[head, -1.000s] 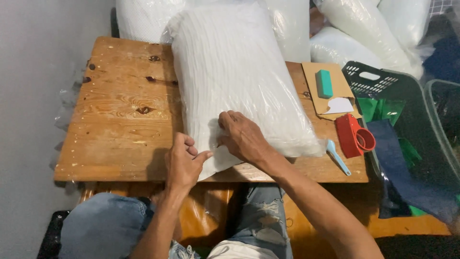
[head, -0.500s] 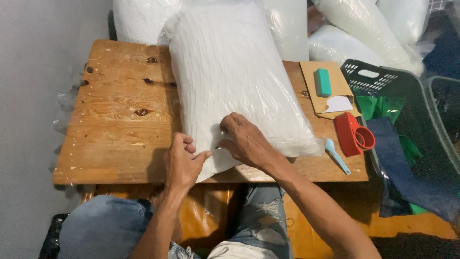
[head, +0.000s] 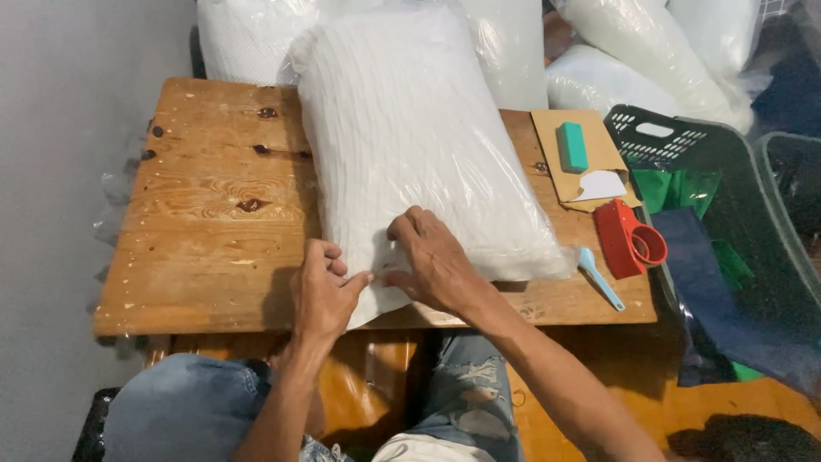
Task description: The person is placing a large white pillow into a plastic bag, folding the edges, and sealing it with adhesive tape from a dispenser.
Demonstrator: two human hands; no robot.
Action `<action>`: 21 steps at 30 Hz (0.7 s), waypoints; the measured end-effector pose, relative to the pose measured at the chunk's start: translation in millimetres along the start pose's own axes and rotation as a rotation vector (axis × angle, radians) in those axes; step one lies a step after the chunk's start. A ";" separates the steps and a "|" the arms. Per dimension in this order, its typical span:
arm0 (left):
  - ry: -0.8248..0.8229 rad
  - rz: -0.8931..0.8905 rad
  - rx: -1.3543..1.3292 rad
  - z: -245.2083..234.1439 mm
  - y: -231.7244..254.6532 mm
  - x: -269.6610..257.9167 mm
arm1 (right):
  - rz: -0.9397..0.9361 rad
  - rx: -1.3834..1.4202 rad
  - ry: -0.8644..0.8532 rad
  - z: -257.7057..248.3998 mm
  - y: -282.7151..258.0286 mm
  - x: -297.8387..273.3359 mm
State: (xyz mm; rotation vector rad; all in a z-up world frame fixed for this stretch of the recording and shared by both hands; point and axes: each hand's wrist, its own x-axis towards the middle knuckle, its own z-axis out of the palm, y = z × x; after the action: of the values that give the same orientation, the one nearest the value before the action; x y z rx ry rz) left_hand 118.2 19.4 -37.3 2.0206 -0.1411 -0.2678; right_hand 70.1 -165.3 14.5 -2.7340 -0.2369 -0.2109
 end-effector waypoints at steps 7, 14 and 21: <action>-0.004 -0.027 0.029 7.2 -9.1 3.5 | -0.049 -0.155 0.083 42.5 17.8 -3.8; 0.067 0.098 0.090 8.9 -2.0 -1.7 | -0.085 -0.102 0.193 19.2 2.5 -31.1; -0.001 0.020 0.081 -6.6 5.2 -2.2 | 0.394 -0.251 0.380 32.4 35.1 -64.5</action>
State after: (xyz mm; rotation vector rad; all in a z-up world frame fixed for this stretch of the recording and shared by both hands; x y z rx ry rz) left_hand 117.8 23.2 -29.5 2.0978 -0.1749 -0.2538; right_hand 17.8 -193.4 -39.5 -2.8377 0.4564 -0.6742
